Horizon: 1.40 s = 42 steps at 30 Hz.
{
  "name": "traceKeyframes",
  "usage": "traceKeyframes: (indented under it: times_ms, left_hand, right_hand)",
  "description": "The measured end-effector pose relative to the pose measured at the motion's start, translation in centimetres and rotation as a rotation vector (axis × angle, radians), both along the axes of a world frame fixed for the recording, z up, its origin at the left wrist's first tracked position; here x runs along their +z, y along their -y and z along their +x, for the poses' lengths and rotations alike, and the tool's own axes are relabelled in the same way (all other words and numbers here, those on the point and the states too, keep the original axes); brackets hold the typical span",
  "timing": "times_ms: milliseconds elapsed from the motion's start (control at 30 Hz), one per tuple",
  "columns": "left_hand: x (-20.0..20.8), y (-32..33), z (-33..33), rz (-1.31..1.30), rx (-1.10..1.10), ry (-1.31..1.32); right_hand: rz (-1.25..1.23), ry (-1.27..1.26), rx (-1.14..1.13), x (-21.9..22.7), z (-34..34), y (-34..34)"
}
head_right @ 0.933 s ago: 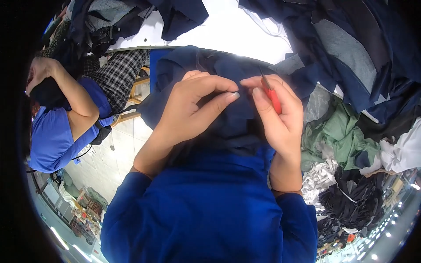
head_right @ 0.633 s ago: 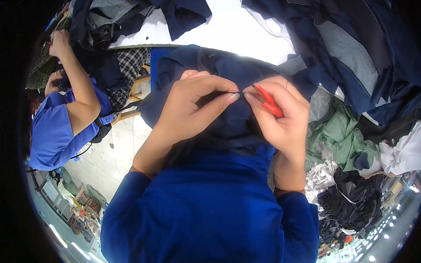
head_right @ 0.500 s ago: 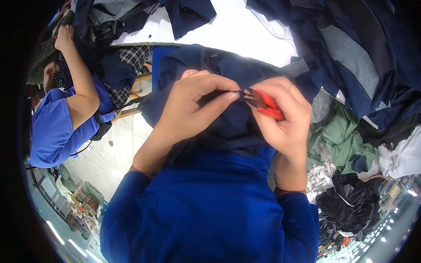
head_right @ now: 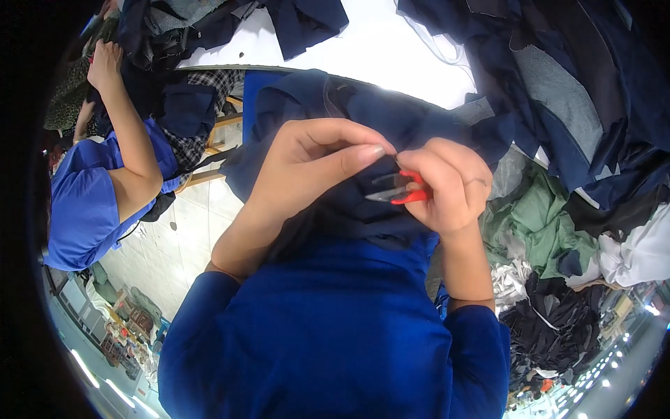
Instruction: The recorder is using thread snips to trim loose threads from various blue fabric pieces at a textile factory workstation.
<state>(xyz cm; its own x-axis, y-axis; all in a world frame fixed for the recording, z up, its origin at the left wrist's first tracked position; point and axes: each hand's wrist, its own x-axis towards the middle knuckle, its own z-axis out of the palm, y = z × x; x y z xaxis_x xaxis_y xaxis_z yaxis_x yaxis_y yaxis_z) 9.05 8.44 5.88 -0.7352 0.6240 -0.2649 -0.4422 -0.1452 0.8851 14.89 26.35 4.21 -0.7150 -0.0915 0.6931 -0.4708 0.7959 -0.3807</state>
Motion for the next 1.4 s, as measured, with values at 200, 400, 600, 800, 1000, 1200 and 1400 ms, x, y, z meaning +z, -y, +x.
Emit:
traceKeyframes:
  times_ms: [200, 400, 600, 800, 1000, 1200, 1400]
  left_hand:
    - [0.5, 0.2, 0.2, 0.064, -0.015, 0.115]
    - [0.5, 0.1, 0.1, 0.076, 0.027, 0.067]
    - [0.0, -0.4, 0.5, -0.021, 0.147, -0.327]
    - [-0.3, -0.5, -0.2, -0.09, 0.202, -0.573]
    - [0.0, -0.7, 0.0, -0.137, 0.242, -0.648]
    - [-0.5, -0.5, 0.0, -0.221, 0.224, -0.781]
    - [-0.5, -0.5, 0.2, -0.246, 0.222, -0.791]
  right_hand:
    - [-0.036, -0.068, 0.071, -1.0, 0.3, -0.2]
    - [-0.034, -0.071, 0.074, -1.0, 0.2, 0.0]
    - [-0.183, 0.067, -0.042, -0.4, 0.2, 0.4]
    - [-0.927, 0.385, 0.031, 1.0, 2.0, 1.5]
    - [-0.762, 0.543, -0.007, 2.5, 3.2, 1.8]
    - [-0.796, 0.622, -0.096, 2.8, 3.2, 2.0]
    - [-0.765, 0.629, -0.105, 2.9, 3.3, 1.7]
